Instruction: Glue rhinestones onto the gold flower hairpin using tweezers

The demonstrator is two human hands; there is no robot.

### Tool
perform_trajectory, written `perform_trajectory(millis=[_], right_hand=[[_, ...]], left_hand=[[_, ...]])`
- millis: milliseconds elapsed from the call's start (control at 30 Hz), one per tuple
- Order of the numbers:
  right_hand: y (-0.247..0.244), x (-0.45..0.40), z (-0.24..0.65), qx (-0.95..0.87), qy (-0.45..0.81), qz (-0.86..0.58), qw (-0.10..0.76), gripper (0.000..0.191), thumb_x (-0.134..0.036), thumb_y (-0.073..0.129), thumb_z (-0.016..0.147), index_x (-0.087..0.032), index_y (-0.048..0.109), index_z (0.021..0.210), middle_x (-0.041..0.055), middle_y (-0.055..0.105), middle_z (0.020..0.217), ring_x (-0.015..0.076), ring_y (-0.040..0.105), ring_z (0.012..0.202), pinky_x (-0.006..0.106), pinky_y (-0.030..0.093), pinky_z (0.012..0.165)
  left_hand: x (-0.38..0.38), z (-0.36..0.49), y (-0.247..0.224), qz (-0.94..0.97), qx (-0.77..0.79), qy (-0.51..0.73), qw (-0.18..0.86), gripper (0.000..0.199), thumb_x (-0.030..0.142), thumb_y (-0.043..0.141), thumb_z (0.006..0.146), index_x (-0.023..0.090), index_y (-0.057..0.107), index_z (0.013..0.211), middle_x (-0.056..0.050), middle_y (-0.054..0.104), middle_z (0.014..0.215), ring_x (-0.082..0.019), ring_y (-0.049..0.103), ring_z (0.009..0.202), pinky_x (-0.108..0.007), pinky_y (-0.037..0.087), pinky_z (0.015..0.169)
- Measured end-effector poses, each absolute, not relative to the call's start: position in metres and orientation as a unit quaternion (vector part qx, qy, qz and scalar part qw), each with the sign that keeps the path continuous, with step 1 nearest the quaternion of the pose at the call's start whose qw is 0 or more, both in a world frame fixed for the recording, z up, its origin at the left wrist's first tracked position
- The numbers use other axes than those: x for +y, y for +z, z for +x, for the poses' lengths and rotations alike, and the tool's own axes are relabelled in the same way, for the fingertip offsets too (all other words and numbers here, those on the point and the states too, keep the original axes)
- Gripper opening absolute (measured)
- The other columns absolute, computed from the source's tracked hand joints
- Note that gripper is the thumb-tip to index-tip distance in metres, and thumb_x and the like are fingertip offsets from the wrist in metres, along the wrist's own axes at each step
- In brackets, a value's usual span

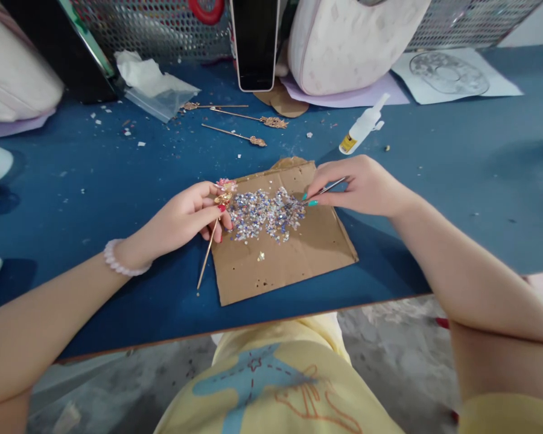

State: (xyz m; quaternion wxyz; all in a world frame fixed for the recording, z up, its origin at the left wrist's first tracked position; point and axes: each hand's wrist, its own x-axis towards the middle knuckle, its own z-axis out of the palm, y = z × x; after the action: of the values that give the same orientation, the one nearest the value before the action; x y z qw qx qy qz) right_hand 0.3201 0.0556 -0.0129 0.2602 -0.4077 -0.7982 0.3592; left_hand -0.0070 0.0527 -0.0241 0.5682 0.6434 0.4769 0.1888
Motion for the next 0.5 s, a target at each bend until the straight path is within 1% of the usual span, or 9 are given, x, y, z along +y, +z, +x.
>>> perform_trajectory(millis=[167, 300, 400, 500], right_hand=[[-0.0165, 0.0587, 0.3203, -0.818, 0.325, -0.37, 0.297, 0.014, -0.038, 0.075, 0.085, -0.024, 0.078, 0.083, 0.004, 0.075, 0.089, 0.018, 0.069, 0.08, 0.036, 0.055, 0.077], [-0.02, 0.0583, 0.3189, -0.804, 0.33, -0.383, 0.312, 0.018, -0.04, 0.074, 0.086, -0.023, 0.077, 0.084, 0.0056, 0.078, 0.096, 0.0208, 0.072, 0.09, 0.038, 0.054, 0.08], [-0.0217, 0.0561, 0.316, -0.788, 0.333, -0.413, 0.312, 0.022, -0.042, 0.074, 0.084, -0.02, 0.077, 0.084, 0.0057, 0.078, 0.09, 0.0197, 0.071, 0.083, 0.037, 0.052, 0.077], [-0.0214, 0.0536, 0.3125, -0.783, 0.341, -0.414, 0.316, 0.016, -0.036, 0.075, 0.084, -0.02, 0.075, 0.084, 0.0038, 0.076, 0.087, 0.0165, 0.069, 0.078, 0.034, 0.053, 0.075]], left_hand=[[0.0518, -0.0067, -0.0225, 0.643, 0.476, 0.191, 0.569, 0.017, 0.029, 0.058, 0.092, 0.018, 0.053, 0.104, 0.0, 0.073, 0.077, -0.009, 0.066, 0.052, -0.021, 0.046, 0.048], [0.0527, -0.0062, -0.0231, 0.644, 0.473, 0.192, 0.57, 0.019, 0.029, 0.059, 0.091, 0.018, 0.053, 0.104, 0.0, 0.073, 0.076, -0.01, 0.065, 0.052, -0.021, 0.045, 0.047], [0.0536, -0.0056, -0.023, 0.645, 0.473, 0.189, 0.57, 0.019, 0.029, 0.059, 0.09, 0.017, 0.053, 0.104, 0.0, 0.073, 0.076, -0.01, 0.065, 0.052, -0.022, 0.045, 0.048], [0.0535, -0.0052, -0.0221, 0.644, 0.475, 0.187, 0.569, 0.019, 0.028, 0.059, 0.09, 0.018, 0.053, 0.105, 0.0, 0.073, 0.077, -0.01, 0.066, 0.052, -0.022, 0.046, 0.048]])
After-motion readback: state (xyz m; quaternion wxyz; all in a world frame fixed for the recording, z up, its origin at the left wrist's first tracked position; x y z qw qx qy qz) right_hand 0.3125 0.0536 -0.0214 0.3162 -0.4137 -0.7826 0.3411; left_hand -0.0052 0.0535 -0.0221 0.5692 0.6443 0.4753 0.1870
